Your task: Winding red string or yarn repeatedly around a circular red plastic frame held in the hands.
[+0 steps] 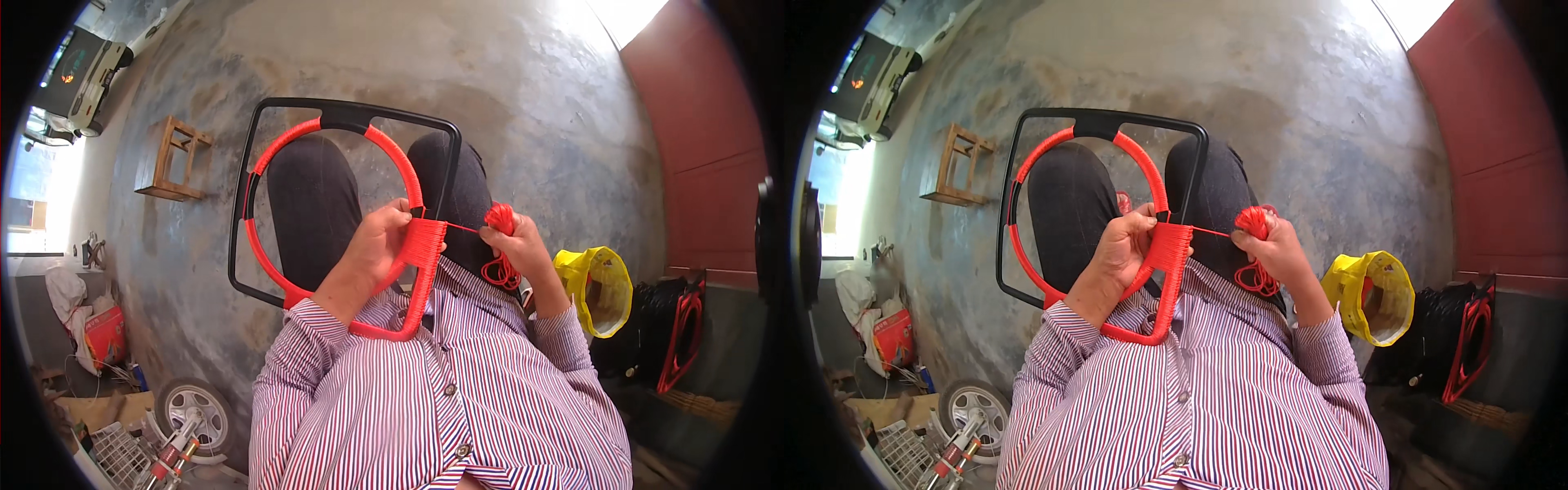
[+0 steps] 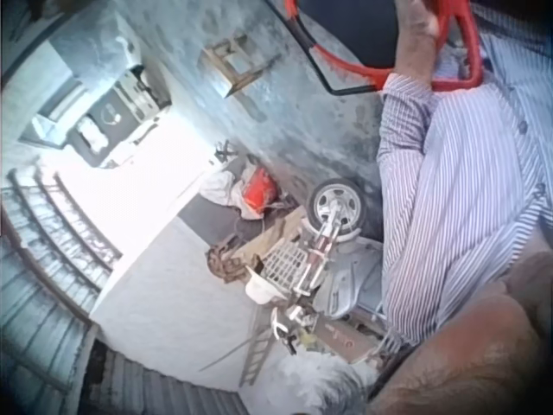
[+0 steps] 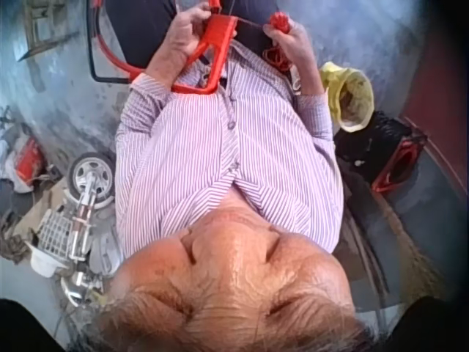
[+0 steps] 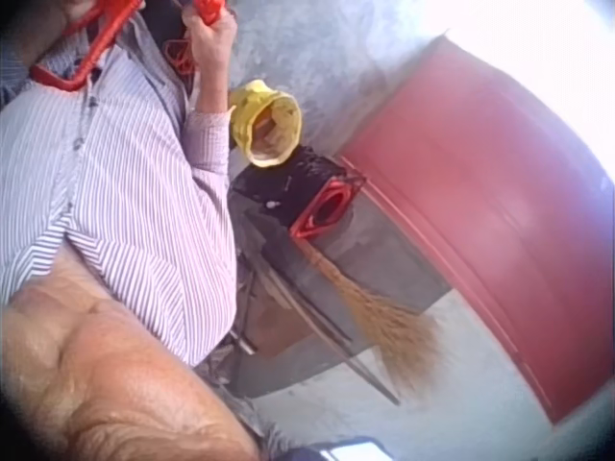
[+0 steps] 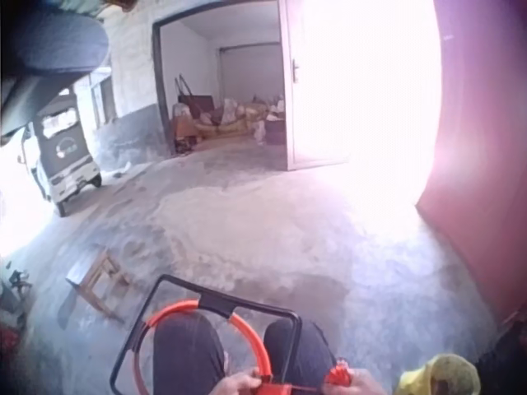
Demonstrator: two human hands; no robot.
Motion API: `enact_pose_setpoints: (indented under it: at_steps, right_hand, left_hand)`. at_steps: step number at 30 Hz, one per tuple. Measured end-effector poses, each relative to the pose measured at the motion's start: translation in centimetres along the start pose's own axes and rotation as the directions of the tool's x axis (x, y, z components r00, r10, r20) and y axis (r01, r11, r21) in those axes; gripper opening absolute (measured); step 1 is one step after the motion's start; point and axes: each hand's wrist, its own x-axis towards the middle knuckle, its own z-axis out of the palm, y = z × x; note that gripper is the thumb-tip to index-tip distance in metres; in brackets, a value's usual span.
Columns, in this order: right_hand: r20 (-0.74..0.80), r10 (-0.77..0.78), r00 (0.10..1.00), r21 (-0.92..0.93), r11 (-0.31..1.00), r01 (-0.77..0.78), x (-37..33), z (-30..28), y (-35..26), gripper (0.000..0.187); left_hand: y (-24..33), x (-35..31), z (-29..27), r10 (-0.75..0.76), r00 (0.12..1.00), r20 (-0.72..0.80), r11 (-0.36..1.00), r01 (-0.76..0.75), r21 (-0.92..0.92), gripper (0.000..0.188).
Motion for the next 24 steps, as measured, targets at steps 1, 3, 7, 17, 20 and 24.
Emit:
enact_pose_setpoints:
  at_steps: [1,3,7,17,20,24]
  right_hand:
    - [0.004,0.055,0.998,-0.009,0.998,-0.055,0.6,-0.3,-0.2,0.021]
    - [-0.166,-0.141,0.976,-0.236,0.967,0.099,2.2,-0.9,-0.4,0.026]
    - [-0.219,-0.287,0.932,-0.329,0.921,0.206,4.1,-1.4,-4.5,0.040]
    - [0.068,-0.824,0.562,-0.707,0.357,0.610,6.0,5.8,-8.9,0.037]
    - [-0.120,-0.759,0.640,-0.685,0.530,0.500,6.2,3.7,-6.1,0.039]
    - [-0.057,-0.662,0.748,-0.649,0.594,0.476,4.7,3.1,-4.2,0.033]
  left_hand:
    - [0.1,0.1,0.0,0.006,1.000,-0.008,1.000,-0.006,0.022,0.031]
    - [0.2,0.5,-0.3,0.025,0.999,-0.023,0.998,-0.023,0.062,0.031]
    - [-0.3,1.9,-2.4,0.075,0.997,-0.035,0.992,-0.071,0.101,0.030]
    - [-0.8,1.3,-2.2,0.503,0.857,-0.111,0.772,-0.388,0.503,0.020]
    - [-0.7,1.1,-1.5,0.399,0.890,-0.218,0.875,-0.299,0.382,0.023]
    - [-1.0,1.6,-1.9,0.308,0.932,-0.190,0.937,-0.263,0.228,0.031]
